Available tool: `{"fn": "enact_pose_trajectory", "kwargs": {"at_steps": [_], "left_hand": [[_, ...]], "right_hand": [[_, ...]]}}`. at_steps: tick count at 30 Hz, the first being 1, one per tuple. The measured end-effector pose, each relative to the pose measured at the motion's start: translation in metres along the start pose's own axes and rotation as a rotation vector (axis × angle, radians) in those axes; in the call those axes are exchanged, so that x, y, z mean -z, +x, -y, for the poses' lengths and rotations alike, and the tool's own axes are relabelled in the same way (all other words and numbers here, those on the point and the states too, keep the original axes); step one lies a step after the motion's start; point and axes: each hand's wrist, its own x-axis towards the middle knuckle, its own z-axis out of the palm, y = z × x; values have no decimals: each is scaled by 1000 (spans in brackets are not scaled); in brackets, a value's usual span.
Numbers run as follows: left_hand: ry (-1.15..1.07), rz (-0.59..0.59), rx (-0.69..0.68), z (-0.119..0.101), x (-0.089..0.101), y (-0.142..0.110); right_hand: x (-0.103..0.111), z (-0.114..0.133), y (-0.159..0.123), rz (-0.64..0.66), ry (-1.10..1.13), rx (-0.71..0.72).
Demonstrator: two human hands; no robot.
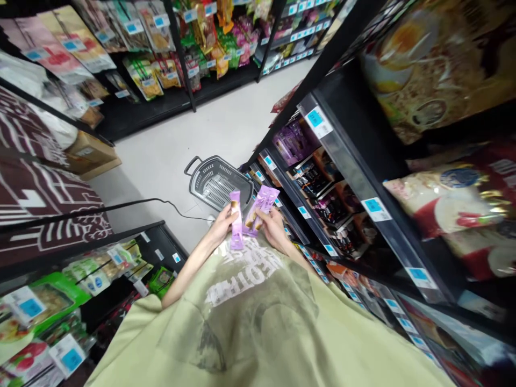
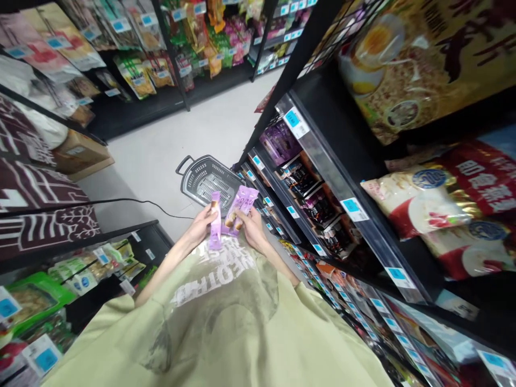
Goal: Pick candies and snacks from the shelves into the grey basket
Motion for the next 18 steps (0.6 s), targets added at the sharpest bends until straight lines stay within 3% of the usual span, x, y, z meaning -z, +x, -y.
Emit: {"fn": "enact_pose_trajectory", "kwargs": {"at_steps": [4, 8, 10, 13, 16, 18], "left_hand": [[265, 55, -152, -15, 13, 5], [892, 371, -409, -57, 10, 13], [1223, 570, -570, -81, -4, 15], [1555, 680, -830, -103, -39, 14], [1714, 780, -1026, -101, -74, 12], [1776, 866, -1121, -90, -87, 10]], "right_hand": [[17, 20, 10, 1, 22, 47], [42, 44, 17, 16, -85, 61], [52, 52, 18, 6, -117, 65], [55, 53, 17, 8, -89, -12], [49, 37, 11, 53, -14, -101], [45, 20, 5, 49, 30, -113]]}}
